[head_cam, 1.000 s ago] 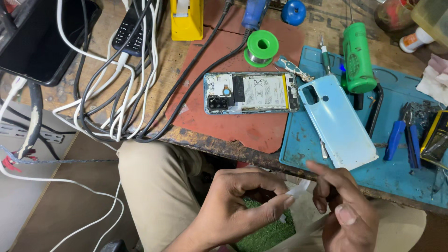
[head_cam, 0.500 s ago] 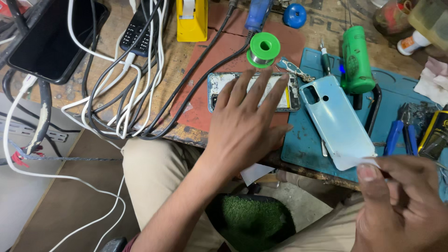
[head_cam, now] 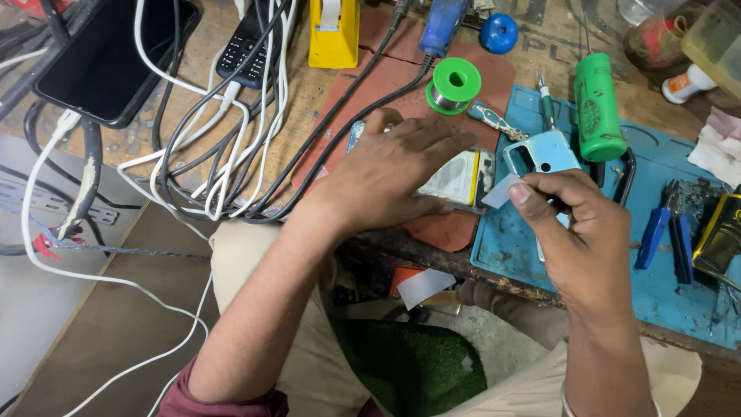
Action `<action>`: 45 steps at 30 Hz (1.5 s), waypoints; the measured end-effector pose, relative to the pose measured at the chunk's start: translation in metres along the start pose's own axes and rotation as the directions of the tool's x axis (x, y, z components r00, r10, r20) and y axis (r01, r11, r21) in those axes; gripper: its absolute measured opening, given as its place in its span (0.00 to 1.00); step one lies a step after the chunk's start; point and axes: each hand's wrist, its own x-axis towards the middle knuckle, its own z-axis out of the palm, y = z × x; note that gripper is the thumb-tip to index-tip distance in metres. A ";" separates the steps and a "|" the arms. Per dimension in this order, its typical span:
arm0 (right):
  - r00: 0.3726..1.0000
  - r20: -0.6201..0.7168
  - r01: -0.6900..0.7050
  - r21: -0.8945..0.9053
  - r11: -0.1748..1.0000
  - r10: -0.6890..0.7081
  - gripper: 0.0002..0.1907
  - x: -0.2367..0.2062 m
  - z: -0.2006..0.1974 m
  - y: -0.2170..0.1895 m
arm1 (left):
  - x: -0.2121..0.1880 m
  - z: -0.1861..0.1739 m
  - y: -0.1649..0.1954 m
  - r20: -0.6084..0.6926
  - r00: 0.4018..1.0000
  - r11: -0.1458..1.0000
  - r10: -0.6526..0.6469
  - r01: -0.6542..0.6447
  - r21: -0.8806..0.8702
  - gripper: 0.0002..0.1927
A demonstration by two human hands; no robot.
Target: The person uses a green electric screwdriver to remove screws from a light blue phone back cover, then places it aside. They apply a strip of white tape over the battery connector area on the exposed phone chassis and use the screwdriver to pry along the chassis edge.
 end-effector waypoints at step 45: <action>0.991 -0.114 0.008 -0.466 0.885 -0.069 0.33 0.009 0.031 0.001 | -0.060 0.016 0.062 -0.088 0.995 0.993 -0.054 0.063 0.104 0.34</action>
